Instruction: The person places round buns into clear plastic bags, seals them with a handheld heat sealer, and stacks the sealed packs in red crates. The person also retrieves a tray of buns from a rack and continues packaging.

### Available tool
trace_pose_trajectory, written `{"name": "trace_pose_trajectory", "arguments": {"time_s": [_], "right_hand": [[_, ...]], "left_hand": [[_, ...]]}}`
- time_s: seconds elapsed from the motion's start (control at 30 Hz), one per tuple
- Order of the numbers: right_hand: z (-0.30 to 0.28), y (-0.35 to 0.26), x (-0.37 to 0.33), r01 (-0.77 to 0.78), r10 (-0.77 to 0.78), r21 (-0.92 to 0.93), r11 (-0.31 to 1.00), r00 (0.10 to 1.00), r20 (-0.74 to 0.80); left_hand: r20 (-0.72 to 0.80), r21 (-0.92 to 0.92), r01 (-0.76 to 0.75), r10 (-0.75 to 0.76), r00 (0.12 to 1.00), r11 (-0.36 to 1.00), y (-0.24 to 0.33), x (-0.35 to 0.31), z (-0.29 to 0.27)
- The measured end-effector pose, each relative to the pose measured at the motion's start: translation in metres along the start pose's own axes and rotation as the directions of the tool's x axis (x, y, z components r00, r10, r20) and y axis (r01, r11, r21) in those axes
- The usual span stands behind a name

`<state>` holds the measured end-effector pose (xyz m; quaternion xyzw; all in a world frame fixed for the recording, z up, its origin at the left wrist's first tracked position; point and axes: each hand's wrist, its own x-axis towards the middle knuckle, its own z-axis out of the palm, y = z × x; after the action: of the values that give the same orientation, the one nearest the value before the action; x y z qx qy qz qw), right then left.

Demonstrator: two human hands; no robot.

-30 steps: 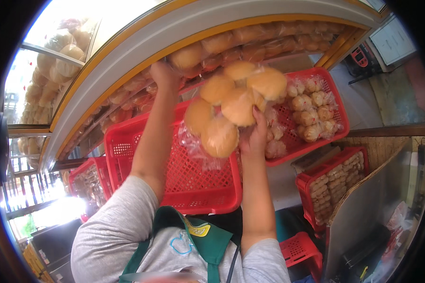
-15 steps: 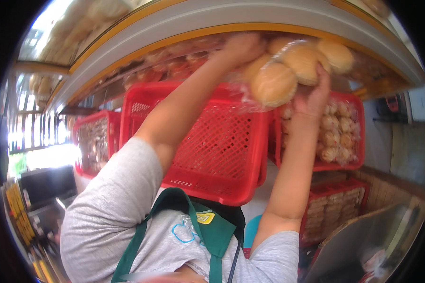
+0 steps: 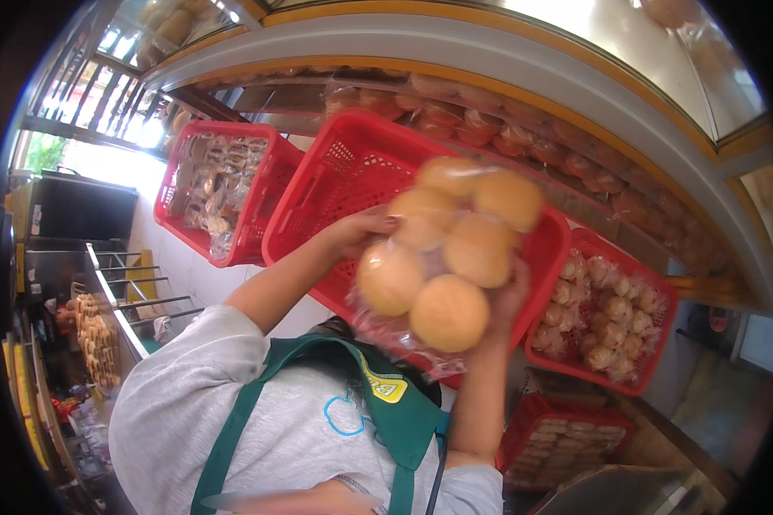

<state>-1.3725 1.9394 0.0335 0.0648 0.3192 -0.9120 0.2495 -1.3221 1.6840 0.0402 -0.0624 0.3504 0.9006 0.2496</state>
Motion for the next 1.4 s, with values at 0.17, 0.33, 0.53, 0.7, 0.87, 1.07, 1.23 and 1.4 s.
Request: {"name": "trace_pose_trajectory", "arguments": {"time_s": [0.17,0.33,0.53,0.7,0.87,1.07,1.23,1.4], "right_hand": [[0.090,0.095,0.024,-0.302,0.330,-0.144,0.942,0.911,0.248],[0.120,0.190,0.010,0.189,0.193,-0.940,0.285,0.949,0.249],[0.099,0.264,-0.070,0.117,0.095,-0.847,-0.519,0.992,0.078],[0.091,0.278,-0.073,0.114,-0.043,-0.792,-0.600,0.984,0.174],[0.087,0.278,-0.070,0.078,-0.037,-0.772,-0.630,0.991,0.130],[0.090,0.280,-0.070,0.130,-0.035,-0.754,-0.645,0.980,0.198],[0.083,0.280,-0.070,0.023,-0.018,-0.745,-0.667,0.999,0.047],[0.053,0.283,-0.071,0.286,-0.029,-0.619,-0.732,0.894,0.447]], "left_hand": [[-0.631,-0.220,-0.351,0.142,0.763,0.910,0.020,-0.131,-0.057],[-0.581,-0.142,-0.548,0.379,0.720,0.825,0.097,-0.232,-0.135],[-0.695,-0.047,-0.763,0.527,0.489,0.645,0.217,-0.229,-0.268],[-0.840,0.200,-0.827,0.527,0.132,0.526,0.288,-0.166,-0.370],[-0.887,0.231,-0.871,0.461,-0.006,0.433,0.341,-0.128,-0.454],[-0.553,0.497,-0.606,0.765,0.330,0.621,0.344,-0.106,-0.558],[-0.546,0.745,-0.377,0.828,0.129,0.550,0.336,-0.068,-0.513],[-0.419,0.853,-0.299,0.903,0.096,0.428,0.256,-0.139,-0.370]]}}
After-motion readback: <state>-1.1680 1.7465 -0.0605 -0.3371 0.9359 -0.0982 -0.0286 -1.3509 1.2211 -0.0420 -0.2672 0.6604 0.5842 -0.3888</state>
